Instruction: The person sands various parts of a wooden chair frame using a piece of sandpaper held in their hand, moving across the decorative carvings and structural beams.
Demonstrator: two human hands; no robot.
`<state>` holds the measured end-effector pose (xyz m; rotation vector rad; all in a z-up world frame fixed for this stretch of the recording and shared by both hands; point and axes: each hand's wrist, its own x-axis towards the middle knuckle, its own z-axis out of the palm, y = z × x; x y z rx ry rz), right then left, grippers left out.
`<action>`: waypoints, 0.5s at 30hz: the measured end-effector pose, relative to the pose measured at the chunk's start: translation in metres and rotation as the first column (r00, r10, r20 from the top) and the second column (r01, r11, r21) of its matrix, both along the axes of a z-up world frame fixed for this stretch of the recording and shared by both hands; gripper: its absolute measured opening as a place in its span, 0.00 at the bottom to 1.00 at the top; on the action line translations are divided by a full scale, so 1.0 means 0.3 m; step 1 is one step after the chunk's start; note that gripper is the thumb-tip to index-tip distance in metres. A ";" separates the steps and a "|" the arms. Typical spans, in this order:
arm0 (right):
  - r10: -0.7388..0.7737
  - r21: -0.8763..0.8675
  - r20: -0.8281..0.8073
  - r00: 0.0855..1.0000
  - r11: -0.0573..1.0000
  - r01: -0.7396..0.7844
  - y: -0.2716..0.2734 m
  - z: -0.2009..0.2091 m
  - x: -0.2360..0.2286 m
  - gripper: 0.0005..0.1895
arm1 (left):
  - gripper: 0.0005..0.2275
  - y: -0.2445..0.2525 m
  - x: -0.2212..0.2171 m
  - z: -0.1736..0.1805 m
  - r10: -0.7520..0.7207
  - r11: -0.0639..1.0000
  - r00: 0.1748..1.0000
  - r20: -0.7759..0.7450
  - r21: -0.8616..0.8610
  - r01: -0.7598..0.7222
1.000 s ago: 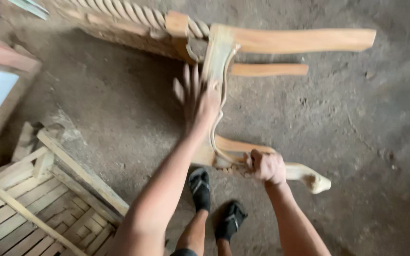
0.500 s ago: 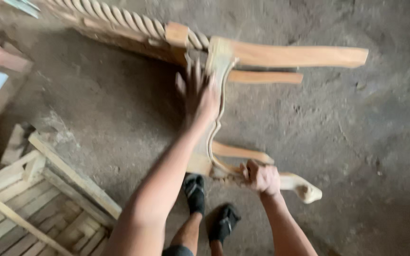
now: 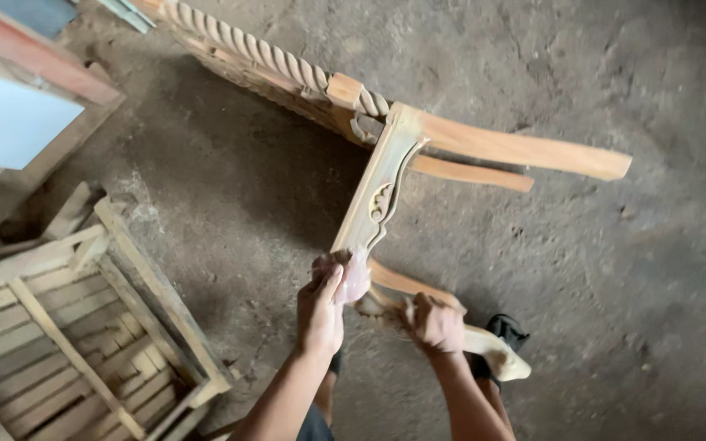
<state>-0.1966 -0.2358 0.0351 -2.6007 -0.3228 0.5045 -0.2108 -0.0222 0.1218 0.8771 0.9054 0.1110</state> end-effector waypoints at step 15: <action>0.188 0.668 -0.668 0.720 0.579 0.468 -0.405 0.382 0.340 0.25 | 0.20 -0.713 0.061 0.199 0.276 0.957 0.960 0.048 0.081 -0.279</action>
